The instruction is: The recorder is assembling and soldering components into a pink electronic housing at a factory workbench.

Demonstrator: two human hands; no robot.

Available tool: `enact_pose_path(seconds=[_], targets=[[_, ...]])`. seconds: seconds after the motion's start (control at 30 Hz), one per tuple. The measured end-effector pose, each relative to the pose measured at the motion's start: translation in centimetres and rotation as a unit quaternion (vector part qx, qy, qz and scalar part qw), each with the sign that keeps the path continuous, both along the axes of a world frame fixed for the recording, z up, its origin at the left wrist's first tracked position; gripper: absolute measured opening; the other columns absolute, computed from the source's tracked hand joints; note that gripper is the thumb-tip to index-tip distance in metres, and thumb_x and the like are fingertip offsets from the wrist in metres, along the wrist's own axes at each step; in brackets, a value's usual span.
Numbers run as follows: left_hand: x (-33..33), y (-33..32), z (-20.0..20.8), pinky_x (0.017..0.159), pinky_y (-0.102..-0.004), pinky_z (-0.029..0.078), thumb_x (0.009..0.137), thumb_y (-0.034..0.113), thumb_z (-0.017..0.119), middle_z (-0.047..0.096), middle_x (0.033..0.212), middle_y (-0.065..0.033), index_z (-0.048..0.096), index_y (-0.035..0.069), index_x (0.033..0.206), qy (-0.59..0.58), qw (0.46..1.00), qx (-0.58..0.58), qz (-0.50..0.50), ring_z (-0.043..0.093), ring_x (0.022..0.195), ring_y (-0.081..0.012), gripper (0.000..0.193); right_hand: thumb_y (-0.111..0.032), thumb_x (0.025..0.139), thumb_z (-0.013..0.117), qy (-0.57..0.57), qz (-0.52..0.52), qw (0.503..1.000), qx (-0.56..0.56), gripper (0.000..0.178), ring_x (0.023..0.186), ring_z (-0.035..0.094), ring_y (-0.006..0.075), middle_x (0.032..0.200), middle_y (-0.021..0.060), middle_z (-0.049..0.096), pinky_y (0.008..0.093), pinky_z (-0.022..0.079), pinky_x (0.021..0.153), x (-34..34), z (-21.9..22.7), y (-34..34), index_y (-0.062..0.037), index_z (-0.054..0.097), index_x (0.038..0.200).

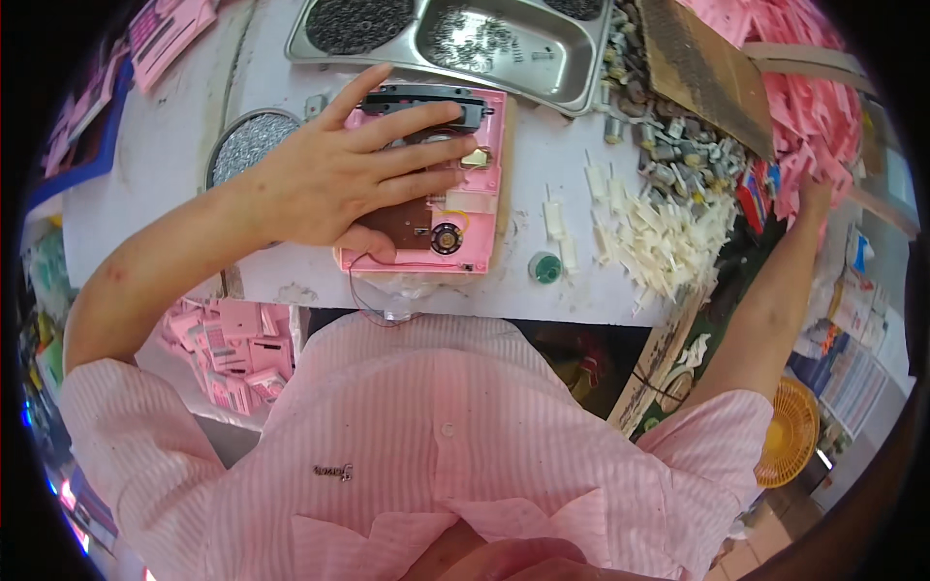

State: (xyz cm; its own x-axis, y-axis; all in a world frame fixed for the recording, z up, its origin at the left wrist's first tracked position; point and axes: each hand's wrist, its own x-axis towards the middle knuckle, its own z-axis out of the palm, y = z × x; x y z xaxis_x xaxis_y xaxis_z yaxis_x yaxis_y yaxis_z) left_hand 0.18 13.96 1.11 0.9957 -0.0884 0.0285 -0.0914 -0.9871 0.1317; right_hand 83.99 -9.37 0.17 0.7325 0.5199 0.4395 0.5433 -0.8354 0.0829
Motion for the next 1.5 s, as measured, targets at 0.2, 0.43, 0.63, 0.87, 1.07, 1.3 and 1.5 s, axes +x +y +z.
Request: enact_pose_path(seconds=[0.2,0.43,0.63,0.87,1.07,1.3,1.5], targets=[[0.1,1.0,0.4,0.118,-0.0670,0.004,0.072,0.069,0.058,0.035,0.159,-0.0011,0.048,0.020,0.145,0.020,0.999,-0.036,-0.033,0.021,0.152,-0.0278,0.088,-0.044,0.081,0.073,0.081,0.049,0.995,-0.003,0.066,0.113,0.065,0.0276,0.117,0.0181,0.070,0.0369,0.050,0.097,-0.2,6.2,-0.1,-0.0070,0.060,0.133],[0.0,0.4,0.9,0.120,-0.0623,0.005,0.077,0.058,0.066,0.034,0.159,0.0006,0.045,0.021,0.148,0.008,0.999,-0.018,-0.026,0.015,0.153,-0.0238,0.083,-0.017,0.095,0.065,0.321,0.228,0.794,0.463,0.052,0.118,0.060,0.0334,0.129,0.0232,0.058,0.0427,0.053,0.098,-12.7,19.5,-2.5,0.0089,0.049,0.136],[1.6,-3.2,2.4,0.110,-0.0540,0.034,0.071,0.023,0.080,0.048,0.146,-0.0153,0.051,0.011,0.141,-0.285,0.935,-0.197,0.078,0.041,0.136,-0.0368,0.077,-0.017,0.100,0.047,0.476,0.289,0.702,0.443,0.044,0.117,0.057,0.0272,0.132,0.0161,0.056,0.0408,0.047,0.098,-48.4,15.2,0.1,0.0042,0.047,0.139],[0.1,-3.9,1.5,0.088,-0.0426,0.050,0.082,0.011,0.072,0.064,0.115,-0.0164,0.060,0.002,0.117,-0.396,0.792,-0.409,0.220,0.063,0.103,-0.0311,0.038,-0.012,0.095,0.063,0.732,0.404,0.375,0.401,0.032,0.091,0.068,0.0210,0.111,0.0140,0.067,0.0338,0.058,0.077,-63.4,9.7,7.6,0.0038,0.059,0.122],[-4.6,-4.7,2.3,0.086,-0.0364,0.056,0.092,0.011,0.065,0.068,0.113,-0.0150,0.056,-0.005,0.124,-0.332,0.589,-0.650,0.347,0.069,0.096,-0.0238,0.036,-0.010,0.087,0.069,0.329,0.488,0.807,0.044,0.019,0.062,0.057,0.0199,0.076,0.0081,0.062,0.0279,0.046,0.057,-66.0,1.0,3.1,-0.0044,0.072,0.105],[-4.4,-6.0,2.5,0.079,-0.0351,0.058,0.096,0.015,0.059,0.068,0.108,-0.0183,0.053,-0.008,0.124,-0.201,0.503,-0.793,0.280,0.072,0.084,-0.0265,0.037,-0.017,0.096,0.063,0.573,0.377,0.698,0.204,0.039,0.057,0.055,0.0111,0.071,0.0012,0.061,0.0267,0.045,0.055,-64.2,1.8,3.6,-0.0047,0.057,0.132],[-2.1,-7.6,0.7,0.073,-0.0254,0.050,0.093,0.018,0.067,0.068,0.096,-0.0094,0.040,-0.002,0.146,-0.227,0.749,-0.521,0.341,0.063,0.081,-0.0128,0.063,-0.017,0.097,0.063,0.610,0.328,0.681,0.239,0.056,0.055,0.055,0.0123,0.066,0.0031,0.061,0.0258,0.044,0.055,-65.8,2.6,2.7,-0.0046,0.040,0.146]])
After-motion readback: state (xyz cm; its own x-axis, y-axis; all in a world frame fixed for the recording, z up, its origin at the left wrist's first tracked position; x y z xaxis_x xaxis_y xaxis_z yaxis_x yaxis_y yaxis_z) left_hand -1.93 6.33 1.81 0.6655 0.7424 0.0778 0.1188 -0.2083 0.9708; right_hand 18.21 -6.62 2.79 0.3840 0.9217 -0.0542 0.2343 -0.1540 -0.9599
